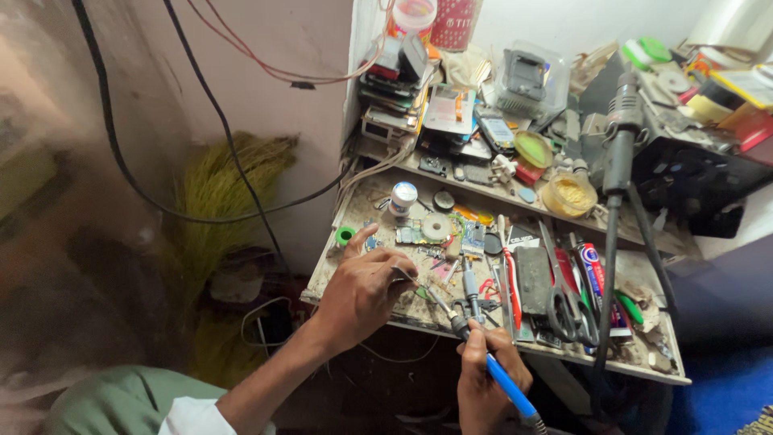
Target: The person sits on the floor and uses a soldering iron and tweezers to work on a small green circuit board. They repeatedly apply heat to specific points on the board while holding it steady with the tweezers. The workspace is cluttered with various electronic components and tools.
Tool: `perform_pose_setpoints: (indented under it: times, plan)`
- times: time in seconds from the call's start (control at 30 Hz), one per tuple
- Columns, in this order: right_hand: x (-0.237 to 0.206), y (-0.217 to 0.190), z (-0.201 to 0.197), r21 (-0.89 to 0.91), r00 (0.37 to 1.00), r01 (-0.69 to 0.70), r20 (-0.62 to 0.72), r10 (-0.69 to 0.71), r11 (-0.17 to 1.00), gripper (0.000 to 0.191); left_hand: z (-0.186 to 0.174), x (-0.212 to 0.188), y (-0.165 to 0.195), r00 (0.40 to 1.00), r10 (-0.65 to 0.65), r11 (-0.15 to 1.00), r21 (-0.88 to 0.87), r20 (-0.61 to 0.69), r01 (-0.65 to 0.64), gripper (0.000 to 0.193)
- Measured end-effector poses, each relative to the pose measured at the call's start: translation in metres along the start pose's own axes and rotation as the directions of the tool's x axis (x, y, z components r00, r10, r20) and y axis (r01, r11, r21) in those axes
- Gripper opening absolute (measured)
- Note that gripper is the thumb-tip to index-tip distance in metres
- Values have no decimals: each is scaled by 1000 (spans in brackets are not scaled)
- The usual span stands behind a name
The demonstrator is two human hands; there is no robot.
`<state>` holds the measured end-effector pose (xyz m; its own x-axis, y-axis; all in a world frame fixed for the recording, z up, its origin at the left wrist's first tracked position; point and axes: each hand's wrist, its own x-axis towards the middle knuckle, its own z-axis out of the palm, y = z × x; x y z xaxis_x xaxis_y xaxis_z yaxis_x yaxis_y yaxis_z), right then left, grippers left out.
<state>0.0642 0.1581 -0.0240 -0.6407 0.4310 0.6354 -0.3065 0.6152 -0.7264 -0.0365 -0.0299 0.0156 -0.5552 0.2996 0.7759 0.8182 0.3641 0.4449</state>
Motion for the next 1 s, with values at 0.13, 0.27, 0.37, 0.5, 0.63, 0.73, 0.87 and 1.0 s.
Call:
perform_pose_setpoints:
  times: [0.13,0.27,0.37,0.5,0.63,0.73,0.87,1.0]
  plan:
    - [-1,0,-2,13,1000,-9,19,8,1000,14,0,-2,-1,1000,-12,1000,-13,6,12,17]
    - [-3,-3,-3,19,1000,-1,28,0,1000,15,0,-3,-1,999,-29,1000,9,38,28,17]
    - [-2,-5,-2,11,1000,-20,20,20,1000,15,0,-1,0,1000,-12,1000,12,19,12,17]
    - [-1,-6,-2,12,1000,-19,20,19,1000,15,-1,-1,1,1000,-2,1000,10,11,2,17]
    - [-2,-5,-2,39,999,-30,25,29,999,14,-1,-2,0,1000,5,1000,3,9,-5,17]
    - [-2,-4,-2,39,999,-25,23,24,999,14,0,-2,1,1000,-6,1000,9,15,6,17]
    - [-2,-4,-2,-5,999,-24,23,24,1000,13,-1,-1,2,999,-19,1000,12,31,19,16]
    - [-2,-5,-2,3,999,-35,24,35,999,13,-2,-1,2,1000,-15,1000,8,25,15,16]
